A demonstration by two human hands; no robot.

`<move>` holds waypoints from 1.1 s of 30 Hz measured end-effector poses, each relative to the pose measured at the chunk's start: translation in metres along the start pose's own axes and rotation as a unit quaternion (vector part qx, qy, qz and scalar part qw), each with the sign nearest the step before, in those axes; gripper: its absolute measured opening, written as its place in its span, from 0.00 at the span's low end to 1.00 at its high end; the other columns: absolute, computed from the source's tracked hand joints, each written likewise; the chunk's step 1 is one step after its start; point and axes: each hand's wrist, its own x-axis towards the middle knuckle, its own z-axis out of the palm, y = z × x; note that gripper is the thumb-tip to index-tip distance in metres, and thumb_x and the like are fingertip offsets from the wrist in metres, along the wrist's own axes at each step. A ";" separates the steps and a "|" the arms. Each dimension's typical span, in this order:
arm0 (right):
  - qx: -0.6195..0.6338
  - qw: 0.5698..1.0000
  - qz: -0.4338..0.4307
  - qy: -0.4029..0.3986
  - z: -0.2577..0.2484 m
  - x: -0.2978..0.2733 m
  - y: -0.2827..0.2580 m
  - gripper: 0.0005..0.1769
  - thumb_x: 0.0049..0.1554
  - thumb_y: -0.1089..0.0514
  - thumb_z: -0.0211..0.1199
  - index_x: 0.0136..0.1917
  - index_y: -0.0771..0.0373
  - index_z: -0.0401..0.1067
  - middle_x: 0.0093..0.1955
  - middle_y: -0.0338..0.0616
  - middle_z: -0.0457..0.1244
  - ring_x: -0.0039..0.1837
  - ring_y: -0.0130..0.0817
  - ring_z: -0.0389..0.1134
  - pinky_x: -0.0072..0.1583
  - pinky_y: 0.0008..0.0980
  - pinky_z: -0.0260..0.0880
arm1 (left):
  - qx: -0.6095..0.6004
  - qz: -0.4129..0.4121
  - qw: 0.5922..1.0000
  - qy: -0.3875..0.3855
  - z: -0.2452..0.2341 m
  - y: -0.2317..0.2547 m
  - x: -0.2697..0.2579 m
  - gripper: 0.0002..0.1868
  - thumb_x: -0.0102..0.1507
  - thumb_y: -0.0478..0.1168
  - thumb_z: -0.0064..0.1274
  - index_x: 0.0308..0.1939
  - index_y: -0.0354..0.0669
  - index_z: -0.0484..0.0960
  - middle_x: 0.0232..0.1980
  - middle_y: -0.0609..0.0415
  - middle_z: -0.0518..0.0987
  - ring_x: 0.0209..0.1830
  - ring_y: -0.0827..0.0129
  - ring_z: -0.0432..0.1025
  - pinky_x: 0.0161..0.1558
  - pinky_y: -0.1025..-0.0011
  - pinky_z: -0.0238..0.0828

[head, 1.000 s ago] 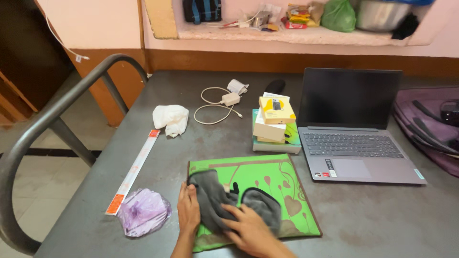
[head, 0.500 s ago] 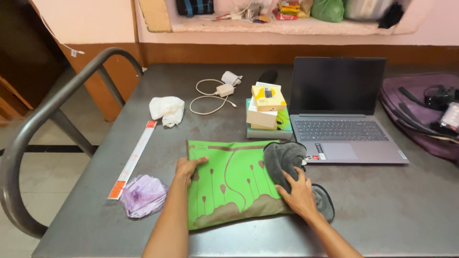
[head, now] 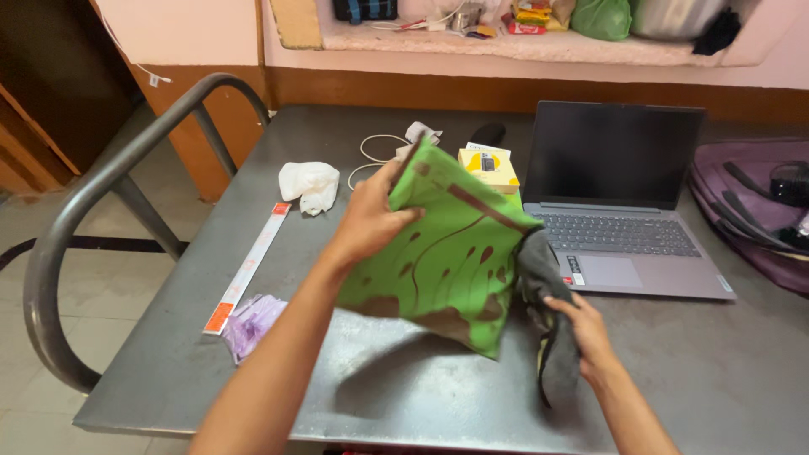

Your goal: The person wipes a table surface, a green folder, and a laptop keyboard using a grey cloth. The person also handles a white box, a yellow box, and a stack of papers, moving them aside or stacking them on the table.

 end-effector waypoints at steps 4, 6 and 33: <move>0.179 0.983 0.011 0.025 0.002 -0.011 -0.045 0.18 0.55 0.53 0.62 0.59 0.58 0.72 0.47 0.44 0.69 0.44 0.40 0.73 0.44 0.40 0.75 | 0.158 0.148 0.973 -0.075 0.001 0.054 -0.006 0.33 0.54 0.27 0.57 0.65 0.44 0.77 0.58 0.48 0.84 0.52 0.55 0.79 0.50 0.63 0.78; 0.220 0.975 -0.022 0.012 0.001 -0.009 -0.059 0.17 0.58 0.53 0.62 0.59 0.60 0.72 0.48 0.45 0.69 0.44 0.39 0.73 0.45 0.41 0.75 | 0.188 0.298 0.933 -0.073 0.009 0.062 -0.023 0.29 0.58 0.27 0.52 0.64 0.46 0.79 0.60 0.50 0.83 0.55 0.59 0.79 0.55 0.65 0.78; -0.627 0.682 -0.287 -0.242 0.175 -0.082 0.045 0.35 0.51 0.60 0.64 0.71 0.41 0.68 0.73 0.48 0.55 0.72 0.56 0.56 0.58 0.53 0.70 | 0.245 0.057 0.909 -0.334 -0.007 -0.128 -0.242 0.34 0.56 0.31 0.49 0.68 0.48 0.76 0.66 0.51 0.78 0.67 0.54 0.70 0.66 0.61 0.64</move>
